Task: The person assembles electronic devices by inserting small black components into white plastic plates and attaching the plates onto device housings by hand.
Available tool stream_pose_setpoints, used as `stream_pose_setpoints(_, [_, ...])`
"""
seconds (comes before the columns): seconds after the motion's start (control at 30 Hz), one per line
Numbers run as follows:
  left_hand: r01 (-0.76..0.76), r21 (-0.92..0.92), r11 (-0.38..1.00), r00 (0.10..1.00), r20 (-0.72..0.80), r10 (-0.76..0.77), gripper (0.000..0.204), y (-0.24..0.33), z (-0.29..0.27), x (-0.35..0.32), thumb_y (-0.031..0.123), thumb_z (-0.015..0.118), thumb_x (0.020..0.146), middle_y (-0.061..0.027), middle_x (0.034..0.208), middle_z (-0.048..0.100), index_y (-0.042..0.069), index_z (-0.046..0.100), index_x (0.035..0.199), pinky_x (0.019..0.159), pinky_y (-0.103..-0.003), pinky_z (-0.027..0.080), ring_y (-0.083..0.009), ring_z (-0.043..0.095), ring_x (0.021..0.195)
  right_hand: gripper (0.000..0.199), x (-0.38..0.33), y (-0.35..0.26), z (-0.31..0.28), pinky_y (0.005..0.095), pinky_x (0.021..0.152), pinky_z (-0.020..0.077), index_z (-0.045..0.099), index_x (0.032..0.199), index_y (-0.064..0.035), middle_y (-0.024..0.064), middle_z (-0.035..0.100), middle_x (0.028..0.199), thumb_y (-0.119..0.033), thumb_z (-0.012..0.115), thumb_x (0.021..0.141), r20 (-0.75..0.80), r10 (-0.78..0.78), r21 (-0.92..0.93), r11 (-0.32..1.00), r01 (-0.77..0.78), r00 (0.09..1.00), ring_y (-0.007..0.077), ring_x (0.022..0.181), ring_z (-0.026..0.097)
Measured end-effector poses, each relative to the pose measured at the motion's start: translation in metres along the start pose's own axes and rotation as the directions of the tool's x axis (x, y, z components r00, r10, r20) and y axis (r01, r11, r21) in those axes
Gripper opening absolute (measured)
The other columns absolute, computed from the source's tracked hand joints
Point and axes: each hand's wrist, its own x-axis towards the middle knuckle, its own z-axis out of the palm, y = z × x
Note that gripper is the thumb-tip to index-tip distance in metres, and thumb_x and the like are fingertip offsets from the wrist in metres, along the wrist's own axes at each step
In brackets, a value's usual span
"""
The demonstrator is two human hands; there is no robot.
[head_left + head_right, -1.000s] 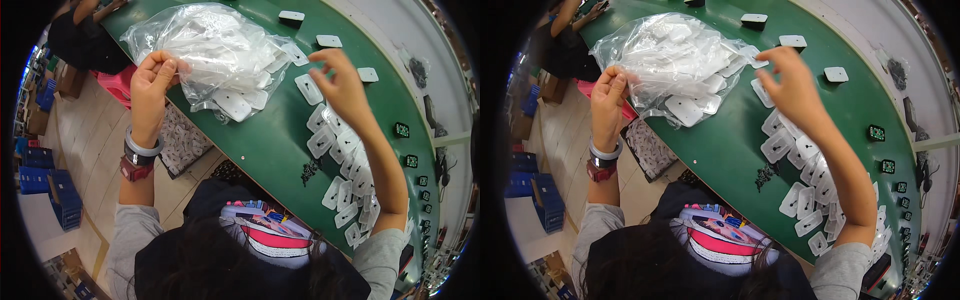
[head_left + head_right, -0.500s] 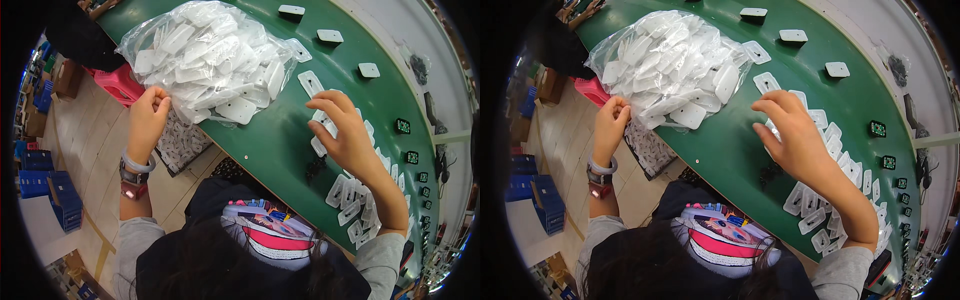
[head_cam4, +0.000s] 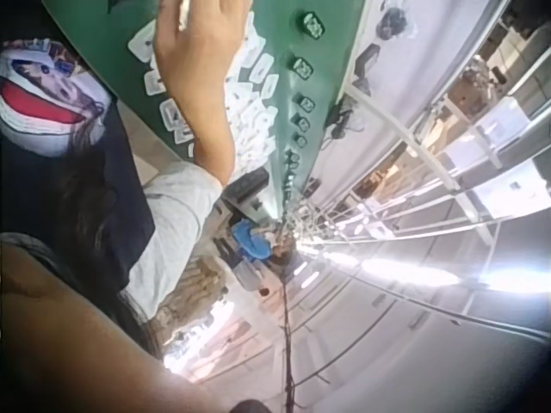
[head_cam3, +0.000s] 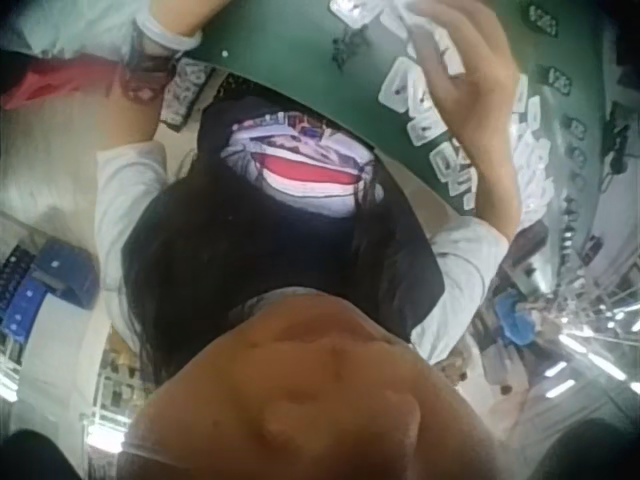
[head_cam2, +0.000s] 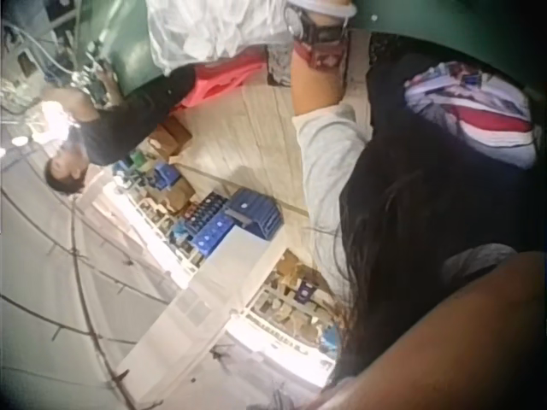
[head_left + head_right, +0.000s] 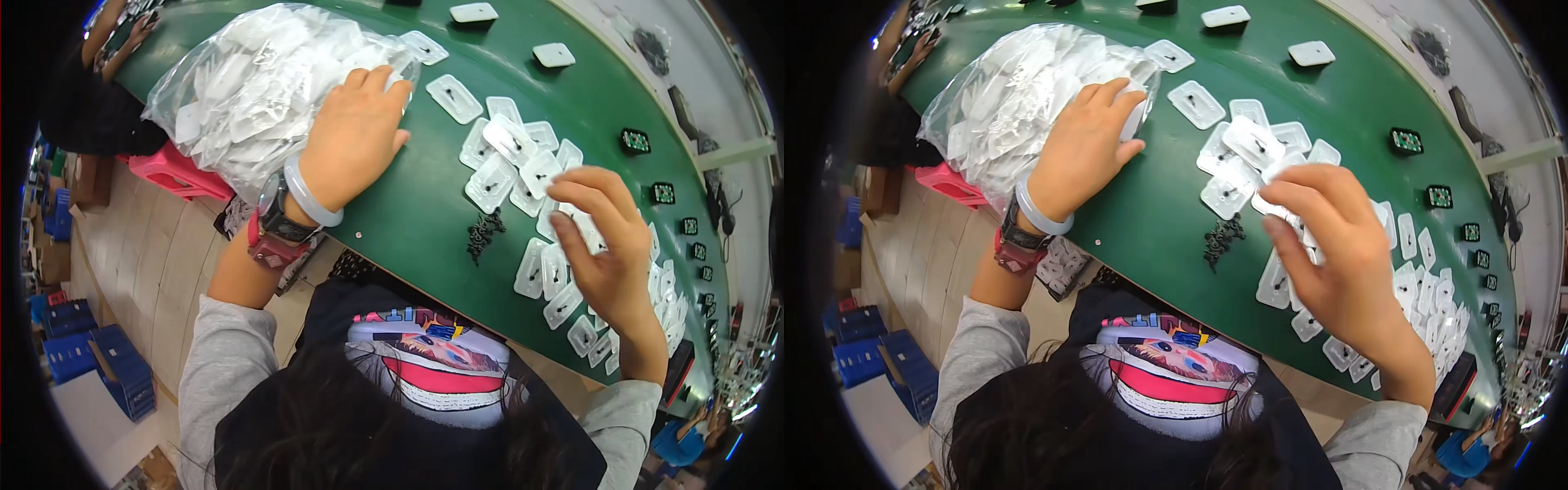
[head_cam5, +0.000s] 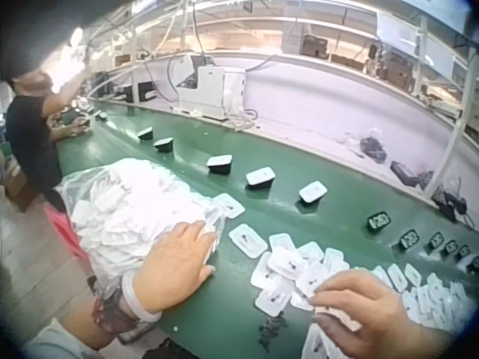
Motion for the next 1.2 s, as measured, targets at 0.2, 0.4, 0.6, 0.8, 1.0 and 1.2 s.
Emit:
stream_pose_setpoints(0.2, [0.036, 0.067, 0.997, 0.996, 0.078, -0.041, 0.027, 0.004, 0.008, -0.003, 0.011, 0.067, 0.076, -0.0102, 0.101, 0.062, 0.005, 0.06, 0.102, 0.073, -0.034, 0.05, -0.0284, 0.058, 0.087, 0.021, -0.038, 0.017, 0.004, 0.031, 0.075, 0.0474, 0.063, 0.098, -0.0033, 0.0081, 0.06, 0.097, 0.003, 0.065, 0.078, 0.051, 0.211, 0.021, 0.977, -0.213, 0.976, 0.024, 0.086, 0.057])
stream_pose_setpoints(0.4, [0.197, -0.134, 0.971, 0.98, 0.023, -0.195, 0.022, 0.013, -0.021, 0.0, 0.012, 0.065, 0.079, -0.0113, 0.092, 0.064, 0.006, 0.061, 0.099, 0.072, -0.035, 0.049, -0.0298, 0.06, 0.083, 0.012, -0.034, 0.033, 0.035, 0.0323, 0.071, 0.048, 0.062, 0.093, -0.0032, 0.0081, 0.059, 0.091, -0.002, 0.064, 0.081, 0.291, 0.227, 0.018, 0.97, -0.243, 0.929, 0.0245, 0.081, 0.058])
stream_pose_setpoints(0.6, [0.459, -0.39, 0.798, 0.845, 0.468, -0.257, 0.021, 0.021, -0.042, 0.005, 0.01, 0.063, 0.079, -0.0117, 0.092, 0.065, 0.006, 0.061, 0.099, 0.072, -0.036, 0.049, -0.0293, 0.061, 0.083, 0.006, -0.028, 0.035, 0.044, 0.0363, 0.069, 0.0485, 0.06, 0.088, -0.0032, 0.0091, 0.055, 0.086, -0.006, 0.062, 0.083, 0.364, 0.235, -0.039, 0.971, -0.237, 0.901, 0.0281, 0.079, 0.058])
stream_pose_setpoints(0.8, [0.301, -0.455, 0.838, 0.943, 0.275, -0.189, 0.022, 0.022, -0.025, -0.009, 0.007, 0.061, 0.081, -0.0105, 0.1, 0.065, 0.006, 0.061, 0.102, 0.075, -0.036, 0.049, -0.0289, 0.062, 0.085, 0.003, -0.031, 0.033, 0.05, 0.0366, 0.069, 0.0483, 0.058, 0.086, -0.003, 0.0093, 0.054, 0.089, -0.004, 0.06, 0.084, 0.354, 0.234, -0.063, 0.972, -0.227, 0.906, 0.0285, 0.077, 0.057])
stream_pose_setpoints(1.0, [0.321, -0.472, 0.821, 0.936, 0.291, -0.198, 0.032, 0.024, -0.046, -0.006, 0.005, 0.062, 0.08, -0.0089, 0.108, 0.065, 0.005, 0.061, 0.111, 0.078, -0.032, 0.048, -0.024, 0.059, 0.086, 0.003, -0.04, 0.027, 0.052, 0.0366, 0.068, 0.0476, 0.056, 0.084, -0.0024, 0.0091, 0.052, 0.09, -0.003, 0.059, 0.084, 0.273, 0.161, -0.239, 0.966, -0.096, 0.948, 0.0299, 0.075, 0.055])
stream_pose_setpoints(1.2, [-0.076, -0.507, 0.858, 0.932, 0.271, 0.242, 0.037, 0.018, -0.031, -0.013, 0.001, 0.061, 0.077, -0.0073, 0.114, 0.062, 0.006, 0.061, 0.114, 0.086, -0.033, 0.047, -0.0259, 0.057, 0.094, 0.007, -0.026, 0.017, 0.024, 0.0296, 0.069, 0.047, 0.059, 0.084, -0.0013, 0.007, 0.056, 0.089, 0.004, 0.061, 0.081, 0.273, 0.297, 0.067, 0.943, -0.326, 0.915, 0.0223, 0.075, 0.056])
